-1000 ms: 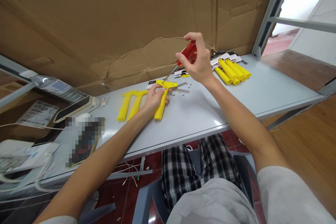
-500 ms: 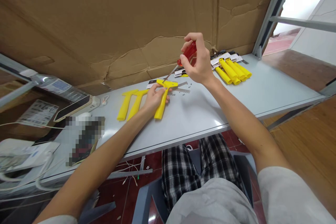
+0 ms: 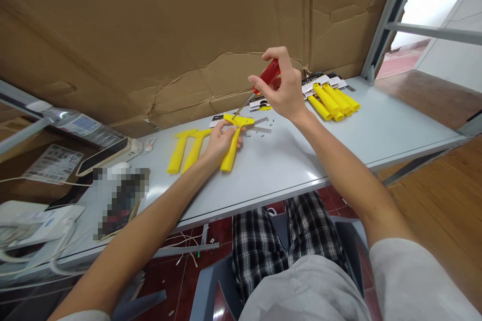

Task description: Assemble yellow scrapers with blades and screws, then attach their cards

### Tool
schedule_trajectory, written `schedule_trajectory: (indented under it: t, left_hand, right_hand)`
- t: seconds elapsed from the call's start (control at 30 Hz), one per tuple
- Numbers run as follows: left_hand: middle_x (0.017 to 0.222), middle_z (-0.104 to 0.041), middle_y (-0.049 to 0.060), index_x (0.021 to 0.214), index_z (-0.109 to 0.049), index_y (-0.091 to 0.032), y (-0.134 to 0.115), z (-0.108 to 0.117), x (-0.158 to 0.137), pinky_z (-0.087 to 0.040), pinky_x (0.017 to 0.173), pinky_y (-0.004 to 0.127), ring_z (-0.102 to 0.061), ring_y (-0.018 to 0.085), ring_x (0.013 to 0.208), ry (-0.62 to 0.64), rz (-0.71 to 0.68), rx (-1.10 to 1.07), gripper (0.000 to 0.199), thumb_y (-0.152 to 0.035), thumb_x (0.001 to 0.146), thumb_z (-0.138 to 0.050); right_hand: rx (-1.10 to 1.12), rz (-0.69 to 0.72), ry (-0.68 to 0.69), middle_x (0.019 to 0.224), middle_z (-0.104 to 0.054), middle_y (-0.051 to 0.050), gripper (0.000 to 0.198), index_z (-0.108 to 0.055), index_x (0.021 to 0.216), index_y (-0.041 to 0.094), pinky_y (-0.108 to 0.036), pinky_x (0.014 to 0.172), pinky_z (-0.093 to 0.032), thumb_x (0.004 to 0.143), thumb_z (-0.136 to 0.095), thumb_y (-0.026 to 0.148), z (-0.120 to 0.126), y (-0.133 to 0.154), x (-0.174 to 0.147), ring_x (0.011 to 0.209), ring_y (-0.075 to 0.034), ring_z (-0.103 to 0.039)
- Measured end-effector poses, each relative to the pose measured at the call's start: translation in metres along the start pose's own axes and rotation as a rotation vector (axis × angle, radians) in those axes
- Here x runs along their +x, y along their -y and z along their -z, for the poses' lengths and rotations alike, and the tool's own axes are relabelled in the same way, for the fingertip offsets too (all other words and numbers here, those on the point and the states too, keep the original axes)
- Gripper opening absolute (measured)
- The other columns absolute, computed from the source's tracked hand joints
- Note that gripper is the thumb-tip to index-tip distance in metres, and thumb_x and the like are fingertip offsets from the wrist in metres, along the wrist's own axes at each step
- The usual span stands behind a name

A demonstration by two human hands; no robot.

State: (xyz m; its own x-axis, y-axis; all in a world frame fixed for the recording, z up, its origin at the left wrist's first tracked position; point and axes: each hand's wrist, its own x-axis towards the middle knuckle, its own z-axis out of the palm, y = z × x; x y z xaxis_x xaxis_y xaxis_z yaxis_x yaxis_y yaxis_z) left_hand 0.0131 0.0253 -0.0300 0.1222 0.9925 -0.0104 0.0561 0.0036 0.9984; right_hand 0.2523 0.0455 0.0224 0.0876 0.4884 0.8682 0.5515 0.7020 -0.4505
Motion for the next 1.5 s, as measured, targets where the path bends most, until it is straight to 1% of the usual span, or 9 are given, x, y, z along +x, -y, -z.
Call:
schedule_trajectory:
  t: [0.1, 0.2, 0.3, 0.47, 0.73, 0.87, 1.07, 1.27, 1.5]
  left_hand:
    - [0.102, -0.081, 0.006, 0.111, -0.05, -0.024, 0.0005, 0.0003, 0.0004, -0.053, 0.049, 0.024, -0.064, 0.012, 0.055, 0.005, -0.005, 0.001, 0.016, -0.021, 0.098, -0.06]
    - [0.102, -0.081, 0.006, 0.111, -0.051, -0.024, 0.0003, 0.0004, 0.0003, -0.054, 0.049, 0.025, -0.064, 0.012, 0.055, 0.01, -0.012, 0.004, 0.016, -0.022, 0.098, -0.061]
    - [0.103, -0.081, 0.006, 0.111, -0.051, -0.024, -0.0005, 0.0004, 0.0001, -0.054, 0.049, 0.026, -0.064, 0.012, 0.055, 0.006, -0.01, 0.015, 0.015, -0.022, 0.099, -0.06]
    - [0.104, -0.081, 0.006, 0.11, -0.051, -0.023, -0.0006, -0.0003, 0.0013, -0.052, 0.047, 0.025, -0.064, 0.012, 0.055, -0.008, 0.0, 0.002, 0.014, -0.019, 0.099, -0.059]
    - [0.103, -0.081, 0.006, 0.111, -0.051, -0.023, 0.0012, 0.0, 0.0026, -0.052, 0.046, 0.025, -0.064, 0.012, 0.053, -0.005, -0.004, 0.0, 0.013, -0.02, 0.1, -0.058]
    - [0.103, -0.081, 0.006, 0.111, -0.051, -0.023, 0.0013, 0.0, 0.0026, -0.052, 0.046, 0.025, -0.065, 0.012, 0.054, -0.003, -0.001, -0.005, 0.014, -0.02, 0.1, -0.059]
    - [0.105, -0.082, 0.006, 0.112, -0.051, -0.022, 0.0013, 0.0004, 0.0023, -0.052, 0.046, 0.024, -0.065, 0.011, 0.054, -0.003, 0.0, -0.003, 0.014, -0.019, 0.1, -0.059]
    - [0.103, -0.081, 0.006, 0.111, -0.05, -0.023, 0.0018, 0.0004, 0.0033, -0.052, 0.046, 0.024, -0.065, 0.011, 0.053, -0.009, 0.001, 0.002, 0.014, -0.019, 0.1, -0.059]
    - [0.103, -0.081, 0.006, 0.112, -0.051, -0.023, 0.002, 0.001, 0.0033, -0.053, 0.047, 0.025, -0.064, 0.011, 0.053, -0.004, -0.003, 0.006, 0.013, -0.02, 0.101, -0.058]
  right_hand:
    - [-0.009, 0.012, -0.004, 0.115, -0.07, -0.009, 0.066, -0.04, 0.151, 0.034, -0.04, 0.082, -0.069, 0.104, -0.043, 0.08, 0.0, 0.0031, -0.0024, 0.096, -0.019, -0.074]
    - [0.0, 0.011, -0.027, 0.129, -0.066, -0.011, 0.066, -0.038, 0.154, 0.035, -0.042, 0.089, -0.07, 0.104, -0.047, 0.077, 0.0009, 0.0035, -0.0038, 0.112, -0.022, -0.073]
    - [-0.036, 0.024, -0.024, 0.134, -0.063, -0.012, 0.066, -0.037, 0.157, 0.035, -0.043, 0.093, -0.07, 0.105, -0.047, 0.074, 0.0016, 0.0009, -0.0027, 0.119, -0.023, -0.071]
    - [-0.05, 0.048, -0.001, 0.126, -0.066, -0.01, 0.068, -0.035, 0.161, 0.034, -0.036, 0.087, -0.071, 0.108, -0.038, 0.076, -0.0012, 0.0001, 0.0003, 0.109, -0.018, -0.073]
    - [0.023, 0.013, -0.024, 0.121, -0.071, -0.009, 0.071, -0.044, 0.151, 0.032, -0.04, 0.085, -0.072, 0.101, -0.051, 0.082, -0.0017, -0.001, 0.0011, 0.102, -0.021, -0.077]
    - [-0.017, 0.039, -0.02, 0.117, -0.071, -0.009, 0.068, -0.041, 0.154, 0.031, -0.041, 0.087, -0.071, 0.106, -0.039, 0.079, -0.0002, -0.0008, 0.0007, 0.099, -0.02, -0.077]
    - [0.023, 0.055, 0.029, 0.127, -0.069, -0.009, 0.07, -0.034, 0.163, 0.037, -0.035, 0.081, -0.071, 0.109, -0.018, 0.078, 0.0011, -0.0026, 0.0004, 0.095, -0.017, -0.078]
    - [0.049, 0.035, -0.013, 0.121, -0.071, -0.008, 0.065, -0.041, 0.157, 0.034, -0.027, 0.068, -0.068, 0.109, -0.034, 0.077, 0.0015, -0.0034, 0.004, 0.086, -0.015, -0.078]
    - [-0.026, 0.041, -0.037, 0.111, -0.071, -0.007, 0.064, -0.051, 0.146, 0.029, -0.031, 0.076, -0.068, 0.108, -0.038, 0.078, 0.0029, -0.0026, 0.0048, 0.091, -0.016, -0.077]
